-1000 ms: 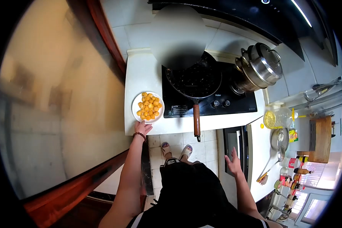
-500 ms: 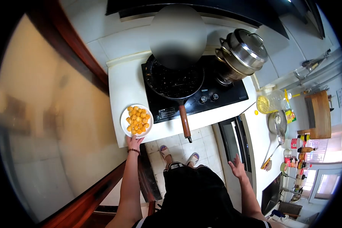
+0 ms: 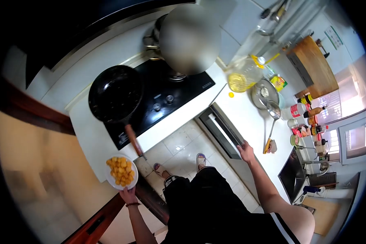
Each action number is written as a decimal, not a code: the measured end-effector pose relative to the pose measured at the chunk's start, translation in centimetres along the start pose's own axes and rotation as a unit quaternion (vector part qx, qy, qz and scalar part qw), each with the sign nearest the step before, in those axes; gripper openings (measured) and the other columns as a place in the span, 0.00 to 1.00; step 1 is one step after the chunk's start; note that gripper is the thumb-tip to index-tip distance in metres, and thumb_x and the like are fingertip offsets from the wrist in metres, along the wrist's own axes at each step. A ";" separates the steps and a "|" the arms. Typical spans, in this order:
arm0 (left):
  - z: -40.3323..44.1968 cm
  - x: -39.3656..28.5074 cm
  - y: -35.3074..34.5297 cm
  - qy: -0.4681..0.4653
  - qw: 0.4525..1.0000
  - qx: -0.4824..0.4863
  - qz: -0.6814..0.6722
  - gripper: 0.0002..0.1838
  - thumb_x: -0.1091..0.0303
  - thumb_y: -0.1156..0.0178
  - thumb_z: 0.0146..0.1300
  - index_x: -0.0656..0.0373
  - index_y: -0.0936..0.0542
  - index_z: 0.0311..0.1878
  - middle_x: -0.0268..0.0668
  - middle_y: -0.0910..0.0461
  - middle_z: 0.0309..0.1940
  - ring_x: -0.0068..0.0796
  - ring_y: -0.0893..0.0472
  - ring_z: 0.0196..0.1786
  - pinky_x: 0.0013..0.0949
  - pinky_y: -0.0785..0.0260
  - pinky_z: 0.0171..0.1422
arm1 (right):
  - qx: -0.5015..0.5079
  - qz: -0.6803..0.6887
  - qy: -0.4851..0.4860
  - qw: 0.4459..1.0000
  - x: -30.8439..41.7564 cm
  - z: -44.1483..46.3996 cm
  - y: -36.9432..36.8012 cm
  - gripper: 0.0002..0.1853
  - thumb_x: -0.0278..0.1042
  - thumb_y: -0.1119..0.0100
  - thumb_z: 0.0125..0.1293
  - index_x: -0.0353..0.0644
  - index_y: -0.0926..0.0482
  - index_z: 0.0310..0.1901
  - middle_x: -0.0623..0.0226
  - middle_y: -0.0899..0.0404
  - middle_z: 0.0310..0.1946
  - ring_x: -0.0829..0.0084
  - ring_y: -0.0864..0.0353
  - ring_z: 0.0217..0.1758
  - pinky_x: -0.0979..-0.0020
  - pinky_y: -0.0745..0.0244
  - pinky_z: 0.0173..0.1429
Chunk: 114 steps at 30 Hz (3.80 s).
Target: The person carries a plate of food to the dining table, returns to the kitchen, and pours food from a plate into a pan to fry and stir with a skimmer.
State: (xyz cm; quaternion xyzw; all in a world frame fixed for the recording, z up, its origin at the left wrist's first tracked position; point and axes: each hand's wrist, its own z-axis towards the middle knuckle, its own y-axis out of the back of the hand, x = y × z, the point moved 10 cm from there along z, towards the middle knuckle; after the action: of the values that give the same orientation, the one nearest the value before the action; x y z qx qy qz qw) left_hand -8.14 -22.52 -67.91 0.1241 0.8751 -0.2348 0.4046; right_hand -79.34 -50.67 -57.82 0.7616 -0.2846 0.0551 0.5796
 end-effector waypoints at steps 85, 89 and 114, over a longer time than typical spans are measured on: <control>5.5 -34.1 -27.3 -0.089 0.981 0.142 0.097 0.22 0.73 0.57 0.75 0.65 0.39 0.70 0.51 0.26 0.63 0.48 0.16 0.57 0.50 0.16 0.57 | 0.448 0.347 0.125 0.814 54.9 -2.9 -2.1 0.10 0.40 0.50 0.80 0.43 0.29 0.45 0.77 0.36 0.22 0.85 0.41 0.17 0.81 0.49 0.18; 4.9 -34.4 -27.6 -0.093 0.982 0.131 0.097 0.23 0.73 0.57 0.73 0.65 0.38 0.70 0.51 0.24 0.61 0.46 0.16 0.56 0.47 0.16 0.57 | 0.456 0.344 0.123 0.812 54.3 -1.7 -2.6 0.11 0.41 0.50 0.79 0.41 0.27 0.45 0.75 0.34 0.22 0.84 0.39 0.16 0.79 0.46 0.16; 5.9 -34.2 -27.4 -0.109 0.981 0.115 0.113 0.22 0.74 0.56 0.72 0.67 0.36 0.68 0.51 0.22 0.58 0.46 0.15 0.54 0.46 0.15 0.56 | 0.448 0.324 0.132 0.823 54.8 1.1 -2.1 0.11 0.42 0.50 0.79 0.43 0.28 0.43 0.76 0.33 0.22 0.84 0.38 0.17 0.79 0.46 0.18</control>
State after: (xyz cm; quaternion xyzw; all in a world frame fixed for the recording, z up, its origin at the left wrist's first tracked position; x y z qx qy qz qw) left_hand 6.50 -50.00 -36.47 0.2417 0.7728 -0.2990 0.5049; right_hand -33.00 -71.54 -37.28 0.7869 -0.3797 0.4609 0.1554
